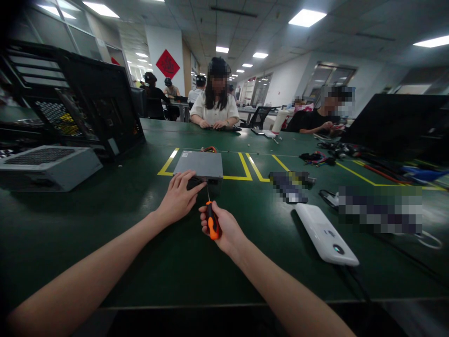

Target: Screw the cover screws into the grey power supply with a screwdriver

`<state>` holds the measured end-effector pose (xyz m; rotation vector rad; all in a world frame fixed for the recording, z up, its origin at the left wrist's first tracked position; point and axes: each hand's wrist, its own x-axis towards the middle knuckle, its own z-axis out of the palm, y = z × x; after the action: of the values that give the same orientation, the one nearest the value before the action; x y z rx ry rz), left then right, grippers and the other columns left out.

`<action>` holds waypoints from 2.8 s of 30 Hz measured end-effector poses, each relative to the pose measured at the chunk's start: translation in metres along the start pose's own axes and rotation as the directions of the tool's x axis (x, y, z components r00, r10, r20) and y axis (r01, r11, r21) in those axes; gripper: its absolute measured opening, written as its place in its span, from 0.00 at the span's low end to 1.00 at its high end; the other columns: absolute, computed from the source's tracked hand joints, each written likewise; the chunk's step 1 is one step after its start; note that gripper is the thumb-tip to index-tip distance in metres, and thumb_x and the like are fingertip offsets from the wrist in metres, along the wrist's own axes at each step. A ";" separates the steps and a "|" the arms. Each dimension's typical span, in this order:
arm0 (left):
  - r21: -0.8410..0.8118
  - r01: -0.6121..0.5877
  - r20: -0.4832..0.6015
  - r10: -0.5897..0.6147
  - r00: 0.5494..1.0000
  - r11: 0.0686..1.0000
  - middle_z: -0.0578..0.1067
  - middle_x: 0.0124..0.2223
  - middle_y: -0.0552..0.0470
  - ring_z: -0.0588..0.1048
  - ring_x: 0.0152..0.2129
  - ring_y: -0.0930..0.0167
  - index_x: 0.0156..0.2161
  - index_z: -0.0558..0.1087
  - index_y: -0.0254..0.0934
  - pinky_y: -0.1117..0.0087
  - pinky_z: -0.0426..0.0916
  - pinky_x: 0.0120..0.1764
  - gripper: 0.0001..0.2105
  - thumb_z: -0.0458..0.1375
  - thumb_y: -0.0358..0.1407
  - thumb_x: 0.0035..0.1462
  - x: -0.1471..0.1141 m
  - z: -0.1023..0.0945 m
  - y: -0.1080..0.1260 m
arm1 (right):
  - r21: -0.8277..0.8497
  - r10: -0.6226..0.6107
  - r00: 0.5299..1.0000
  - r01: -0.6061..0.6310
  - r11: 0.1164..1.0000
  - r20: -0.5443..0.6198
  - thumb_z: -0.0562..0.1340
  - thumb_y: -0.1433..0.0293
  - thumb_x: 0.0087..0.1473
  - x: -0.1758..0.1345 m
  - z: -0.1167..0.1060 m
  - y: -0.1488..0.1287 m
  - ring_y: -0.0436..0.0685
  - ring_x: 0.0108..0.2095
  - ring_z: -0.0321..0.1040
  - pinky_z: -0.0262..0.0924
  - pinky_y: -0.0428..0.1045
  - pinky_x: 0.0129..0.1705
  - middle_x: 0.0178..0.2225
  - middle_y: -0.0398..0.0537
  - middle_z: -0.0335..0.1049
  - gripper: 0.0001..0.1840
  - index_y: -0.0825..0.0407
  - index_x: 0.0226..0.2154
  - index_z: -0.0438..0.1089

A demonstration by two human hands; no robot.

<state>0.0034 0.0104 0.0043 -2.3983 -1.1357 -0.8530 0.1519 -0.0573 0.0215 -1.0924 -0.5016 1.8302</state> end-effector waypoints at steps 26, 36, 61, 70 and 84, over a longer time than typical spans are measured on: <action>0.012 0.008 0.003 -0.008 1.000 1.000 0.56 0.55 0.45 0.53 0.55 0.60 0.50 0.65 0.44 0.53 0.49 0.55 0.19 0.51 0.29 0.52 0.001 0.000 0.001 | 0.058 0.017 0.999 -0.019 0.998 0.034 0.49 0.66 0.56 -0.002 0.000 0.001 0.44 0.19 0.58 0.56 0.39 0.19 0.22 0.45 0.61 0.14 0.57 0.30 0.64; -0.008 0.002 -0.011 -0.002 1.000 1.000 0.56 0.55 0.45 0.53 0.55 0.60 0.50 0.65 0.44 0.52 0.50 0.54 0.19 0.50 0.29 0.52 0.001 0.000 0.001 | 0.080 -0.050 0.999 0.050 0.996 -0.007 0.54 0.69 0.53 0.000 -0.002 0.002 0.42 0.18 0.56 0.51 0.37 0.16 0.22 0.43 0.61 0.08 0.57 0.27 0.62; -0.033 0.009 -0.008 -0.009 1.000 0.999 0.56 0.56 0.45 0.53 0.55 0.60 0.50 0.65 0.44 0.53 0.49 0.55 0.19 0.50 0.29 0.52 0.000 0.000 0.001 | -0.016 -0.086 0.994 0.086 0.996 -0.063 0.56 0.69 0.52 0.001 0.001 0.005 0.43 0.18 0.58 0.55 0.39 0.18 0.22 0.43 0.62 0.07 0.56 0.27 0.63; -0.004 0.007 -0.002 -0.007 1.000 1.000 0.56 0.56 0.45 0.53 0.55 0.60 0.50 0.65 0.44 0.53 0.49 0.55 0.19 0.51 0.28 0.52 0.000 0.001 0.001 | 0.097 -0.106 0.994 0.109 0.989 -0.036 0.60 0.73 0.47 0.002 0.000 0.006 0.41 0.16 0.54 0.48 0.36 0.15 0.21 0.42 0.61 0.05 0.56 0.25 0.62; 0.013 0.000 0.006 0.000 1.000 1.000 0.55 0.56 0.44 0.52 0.55 0.60 0.50 0.65 0.44 0.53 0.49 0.55 0.19 0.50 0.29 0.52 0.001 0.001 0.001 | 0.087 -0.122 0.992 0.125 0.988 -0.031 0.59 0.74 0.48 -0.002 0.001 0.003 0.41 0.17 0.55 0.48 0.36 0.15 0.22 0.42 0.61 0.03 0.57 0.26 0.62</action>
<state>0.0046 0.0108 0.0042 -2.3917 -1.1400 -0.8363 0.1496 -0.0601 0.0209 -1.0018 -0.4581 1.7118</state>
